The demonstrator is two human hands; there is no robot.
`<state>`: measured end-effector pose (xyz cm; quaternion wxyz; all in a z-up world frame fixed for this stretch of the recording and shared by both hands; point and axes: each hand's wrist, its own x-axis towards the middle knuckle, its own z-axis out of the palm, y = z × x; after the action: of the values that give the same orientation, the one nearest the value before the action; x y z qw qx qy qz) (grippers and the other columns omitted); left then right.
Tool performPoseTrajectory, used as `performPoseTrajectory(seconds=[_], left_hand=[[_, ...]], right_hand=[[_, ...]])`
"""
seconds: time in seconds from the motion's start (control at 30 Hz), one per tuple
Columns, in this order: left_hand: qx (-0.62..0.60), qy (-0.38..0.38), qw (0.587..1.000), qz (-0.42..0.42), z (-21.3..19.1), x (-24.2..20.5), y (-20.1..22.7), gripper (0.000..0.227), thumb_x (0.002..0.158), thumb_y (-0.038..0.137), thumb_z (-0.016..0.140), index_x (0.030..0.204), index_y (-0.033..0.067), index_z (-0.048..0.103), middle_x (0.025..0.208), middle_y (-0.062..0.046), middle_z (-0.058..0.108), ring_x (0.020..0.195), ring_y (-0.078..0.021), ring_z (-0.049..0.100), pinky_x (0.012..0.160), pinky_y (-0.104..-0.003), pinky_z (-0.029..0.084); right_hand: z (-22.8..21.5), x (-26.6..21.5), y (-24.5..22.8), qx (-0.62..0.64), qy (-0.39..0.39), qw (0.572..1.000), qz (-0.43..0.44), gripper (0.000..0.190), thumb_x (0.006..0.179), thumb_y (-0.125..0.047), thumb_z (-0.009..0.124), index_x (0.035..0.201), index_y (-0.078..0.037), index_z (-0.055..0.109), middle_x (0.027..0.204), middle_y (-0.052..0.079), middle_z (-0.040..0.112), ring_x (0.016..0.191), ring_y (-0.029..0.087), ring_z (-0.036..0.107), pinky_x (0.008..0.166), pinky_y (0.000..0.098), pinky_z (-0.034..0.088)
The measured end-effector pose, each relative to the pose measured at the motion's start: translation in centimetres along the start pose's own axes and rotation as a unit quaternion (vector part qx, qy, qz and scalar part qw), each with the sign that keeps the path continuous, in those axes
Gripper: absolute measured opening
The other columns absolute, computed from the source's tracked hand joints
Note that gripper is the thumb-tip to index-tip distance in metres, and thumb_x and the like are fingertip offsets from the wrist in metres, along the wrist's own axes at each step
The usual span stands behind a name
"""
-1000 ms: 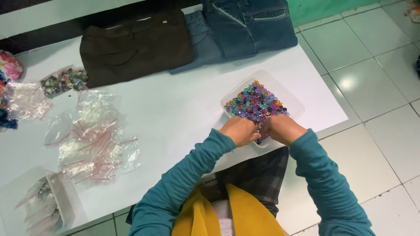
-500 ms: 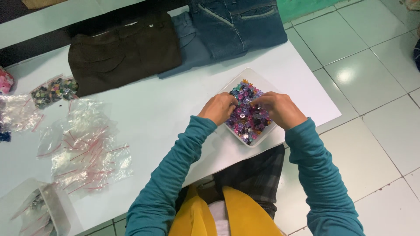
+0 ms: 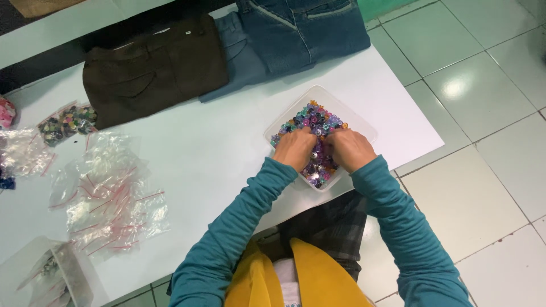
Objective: Sorting small metal rivets from a container of colorful buttons and placing them into plastic bags
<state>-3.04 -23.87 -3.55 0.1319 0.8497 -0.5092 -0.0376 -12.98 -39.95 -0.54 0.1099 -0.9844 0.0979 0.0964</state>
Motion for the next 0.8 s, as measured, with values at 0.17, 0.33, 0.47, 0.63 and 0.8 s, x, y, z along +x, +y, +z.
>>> performPoseTrajectory(seconds=[0.17, 0.33, 0.47, 0.63, 0.8], left_hand=[[-0.019, -0.008, 1.0, 0.005, 0.0, -0.7, 0.1, 0.018, 0.084, 0.002, 0.064, 0.096, 0.0119, 0.074, 0.101, -0.01, 0.067, 0.091, -0.0354, 0.071, 0.071, -0.045, 0.062], [-0.106, -0.003, 0.994, -0.009, -3.2, -1.7, 1.1, 0.012, 0.088, 0.003, 0.066, 0.097, 0.0083, 0.073, 0.102, -0.013, 0.066, 0.095, -0.04, 0.07, 0.074, -0.046, 0.062], [-0.087, -0.038, 0.995, -0.021, -5.0, -2.6, 1.6, 0.018, 0.082, 0.018, 0.079, 0.097, 0.0098, 0.075, 0.104, -0.012, 0.062, 0.102, -0.0381, 0.067, 0.079, -0.047, 0.06], [-0.038, -0.095, 0.993, -0.053, -3.6, -2.0, 1.8, 0.035, 0.079, 0.033, 0.083, 0.107, 0.0145, 0.074, 0.107, -0.009, 0.064, 0.102, -0.0359, 0.068, 0.082, -0.052, 0.056], [-0.048, -0.134, 0.988, -0.057, -3.5, -1.6, 1.8, 0.024, 0.083, 0.027, 0.079, 0.101, 0.0118, 0.074, 0.104, -0.013, 0.069, 0.096, -0.0368, 0.072, 0.078, -0.051, 0.06]], right_hand=[[0.3, -0.7, -0.3, -0.005, -0.03, 0.999, 0.026, 0.027, 0.082, -0.014, 0.065, 0.099, -0.028, 0.082, 0.093, 0.003, 0.079, 0.095, 0.032, 0.076, 0.081, 0.0442, 0.063], [-2.8, -2.0, -2.3, 0.073, -0.034, 0.996, 0.036, 0.032, 0.088, -0.011, 0.063, 0.108, -0.029, 0.082, 0.1, 0.005, 0.08, 0.103, 0.035, 0.074, 0.089, 0.0468, 0.06], [-5.1, -2.8, -3.2, 0.202, -0.012, 0.979, 0.027, 0.025, 0.094, -0.011, 0.066, 0.113, -0.019, 0.081, 0.107, 0.012, 0.08, 0.107, 0.043, 0.071, 0.09, 0.0541, 0.057], [-5.4, -3.0, -3.2, 0.241, 0.006, 0.97, 0.023, 0.024, 0.096, -0.015, 0.068, 0.116, -0.02, 0.079, 0.11, 0.013, 0.079, 0.109, 0.044, 0.07, 0.092, 0.0565, 0.056], [-5.6, -3.2, -3.1, 0.255, 0.028, 0.966, 0.026, 0.024, 0.095, -0.017, 0.069, 0.116, -0.021, 0.08, 0.106, 0.01, 0.08, 0.106, 0.039, 0.072, 0.093, 0.0506, 0.057]])
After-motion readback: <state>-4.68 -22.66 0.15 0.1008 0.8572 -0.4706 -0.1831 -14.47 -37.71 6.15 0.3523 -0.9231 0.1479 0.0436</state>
